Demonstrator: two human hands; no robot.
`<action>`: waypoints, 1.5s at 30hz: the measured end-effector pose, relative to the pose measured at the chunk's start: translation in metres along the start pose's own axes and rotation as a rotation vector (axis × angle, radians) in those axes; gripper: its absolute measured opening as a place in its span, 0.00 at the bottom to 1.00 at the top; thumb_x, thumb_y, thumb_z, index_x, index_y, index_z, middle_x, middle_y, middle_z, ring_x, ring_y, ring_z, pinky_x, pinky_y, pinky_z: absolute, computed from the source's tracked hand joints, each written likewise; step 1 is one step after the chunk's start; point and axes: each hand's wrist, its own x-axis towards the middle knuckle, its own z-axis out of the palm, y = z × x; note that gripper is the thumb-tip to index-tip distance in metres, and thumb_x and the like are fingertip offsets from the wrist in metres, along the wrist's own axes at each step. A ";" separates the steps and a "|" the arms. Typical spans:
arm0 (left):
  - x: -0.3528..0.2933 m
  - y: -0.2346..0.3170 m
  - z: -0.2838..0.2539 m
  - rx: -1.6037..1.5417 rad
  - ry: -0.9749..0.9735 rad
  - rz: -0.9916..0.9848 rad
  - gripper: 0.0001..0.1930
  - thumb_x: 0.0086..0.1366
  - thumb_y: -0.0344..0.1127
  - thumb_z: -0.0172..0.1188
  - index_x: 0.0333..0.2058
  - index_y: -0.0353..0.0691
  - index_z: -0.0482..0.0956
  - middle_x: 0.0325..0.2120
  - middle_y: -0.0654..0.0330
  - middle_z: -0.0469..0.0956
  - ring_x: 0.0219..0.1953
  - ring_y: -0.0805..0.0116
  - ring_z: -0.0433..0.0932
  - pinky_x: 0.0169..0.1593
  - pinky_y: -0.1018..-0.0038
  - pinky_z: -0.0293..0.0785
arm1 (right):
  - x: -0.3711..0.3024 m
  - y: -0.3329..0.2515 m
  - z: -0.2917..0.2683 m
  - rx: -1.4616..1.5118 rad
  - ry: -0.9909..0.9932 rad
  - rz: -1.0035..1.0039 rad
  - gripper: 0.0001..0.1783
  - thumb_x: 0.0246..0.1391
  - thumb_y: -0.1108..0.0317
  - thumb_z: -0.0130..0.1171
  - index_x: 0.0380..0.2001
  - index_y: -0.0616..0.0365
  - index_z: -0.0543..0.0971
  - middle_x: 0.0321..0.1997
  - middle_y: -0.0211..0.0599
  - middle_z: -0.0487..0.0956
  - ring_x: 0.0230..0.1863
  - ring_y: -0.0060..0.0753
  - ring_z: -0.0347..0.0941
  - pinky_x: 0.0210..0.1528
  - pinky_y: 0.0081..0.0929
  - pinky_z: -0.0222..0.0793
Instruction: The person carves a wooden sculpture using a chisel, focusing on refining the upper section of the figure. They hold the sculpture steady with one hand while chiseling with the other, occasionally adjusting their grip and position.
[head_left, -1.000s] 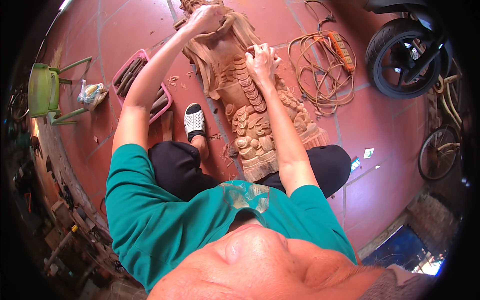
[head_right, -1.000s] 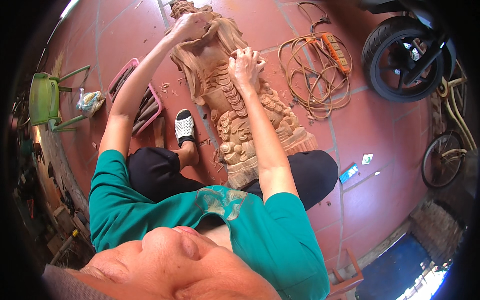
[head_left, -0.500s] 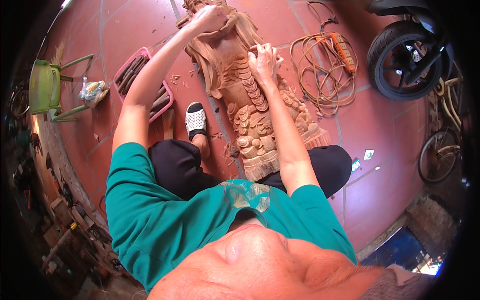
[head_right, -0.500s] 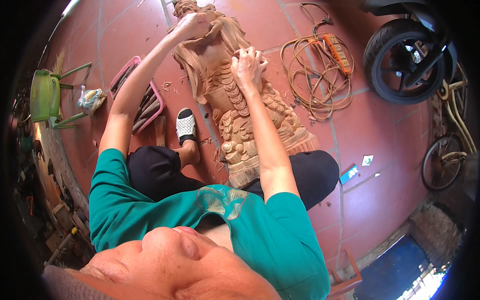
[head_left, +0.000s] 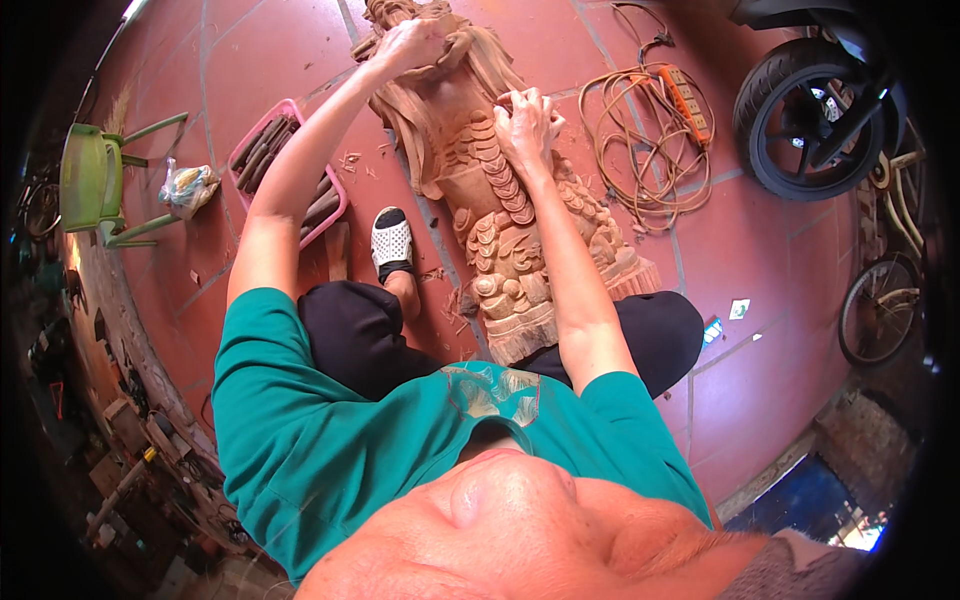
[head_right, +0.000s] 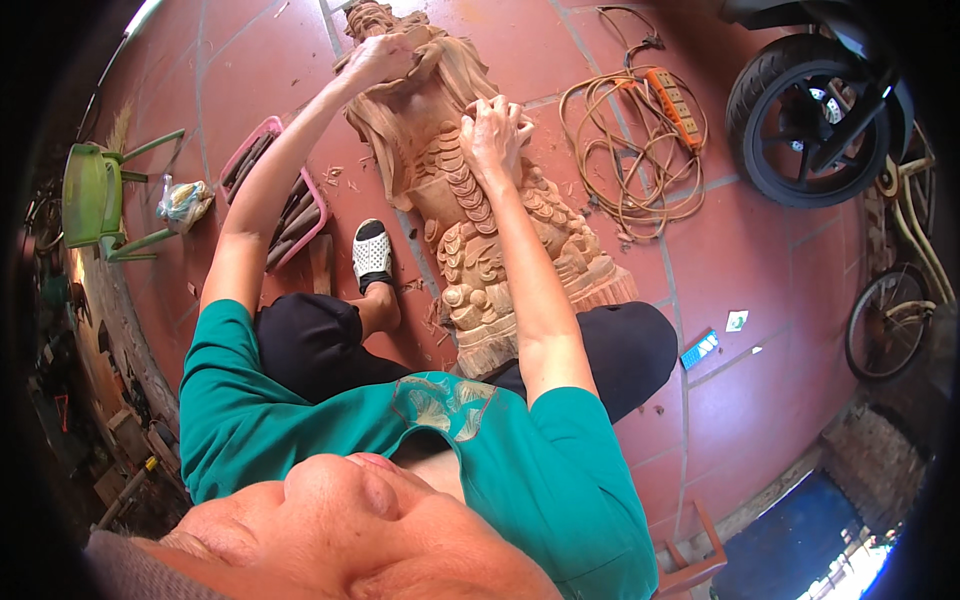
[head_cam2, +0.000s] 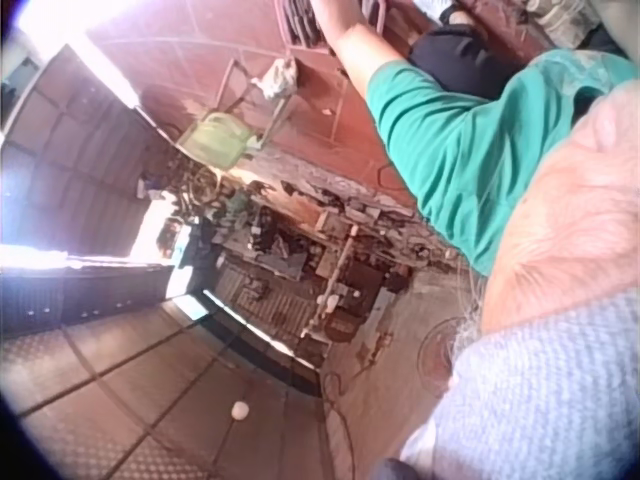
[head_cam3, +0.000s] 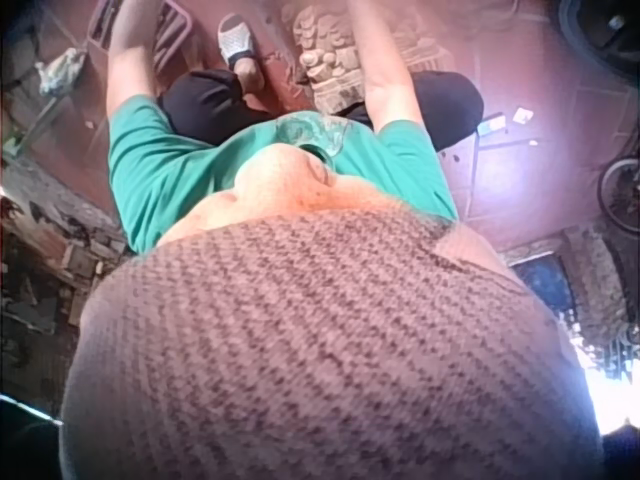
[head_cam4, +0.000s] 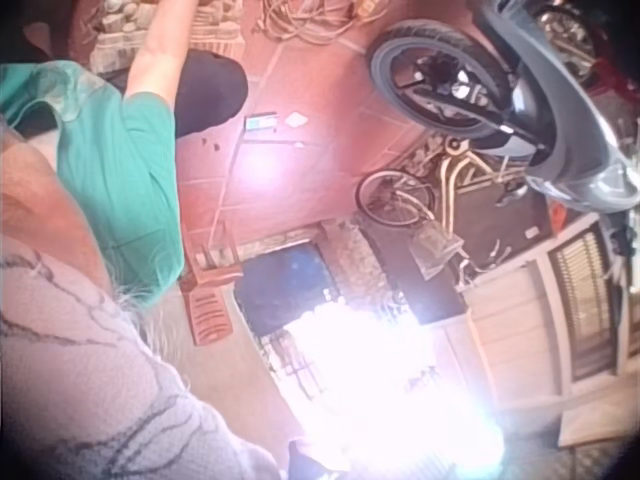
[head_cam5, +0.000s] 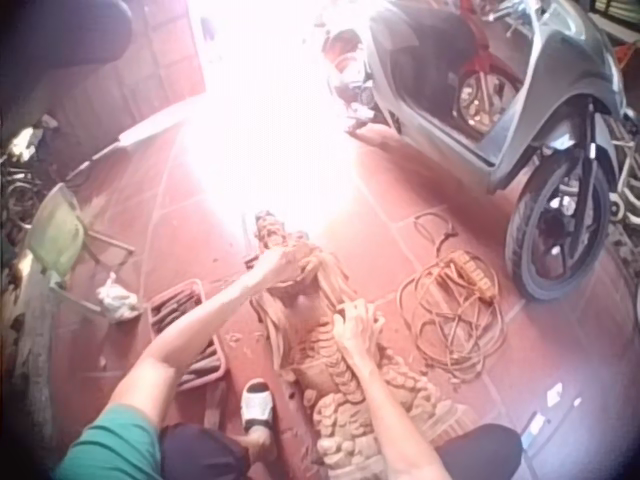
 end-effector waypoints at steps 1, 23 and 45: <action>-0.004 -0.004 0.008 0.035 0.018 0.040 0.11 0.62 0.39 0.56 0.38 0.42 0.81 0.30 0.50 0.82 0.34 0.52 0.82 0.38 0.59 0.75 | 0.000 -0.001 0.000 0.004 -0.003 -0.001 0.12 0.50 0.62 0.62 0.39 0.48 0.82 0.46 0.35 0.74 0.56 0.41 0.65 0.60 0.52 0.53; 0.052 0.005 0.022 0.300 -0.109 0.379 0.10 0.55 0.30 0.56 0.21 0.30 0.79 0.18 0.42 0.77 0.24 0.44 0.81 0.27 0.59 0.77 | -0.003 0.005 -0.004 -0.017 0.014 0.003 0.12 0.50 0.62 0.62 0.40 0.48 0.81 0.45 0.35 0.74 0.56 0.41 0.66 0.59 0.54 0.53; 0.007 -0.030 -0.002 -0.066 -0.133 -0.040 0.10 0.59 0.38 0.57 0.32 0.40 0.84 0.28 0.50 0.82 0.32 0.52 0.82 0.39 0.61 0.78 | -0.002 0.000 0.003 0.028 0.079 -0.022 0.09 0.49 0.63 0.60 0.35 0.48 0.81 0.43 0.35 0.74 0.53 0.41 0.67 0.57 0.50 0.52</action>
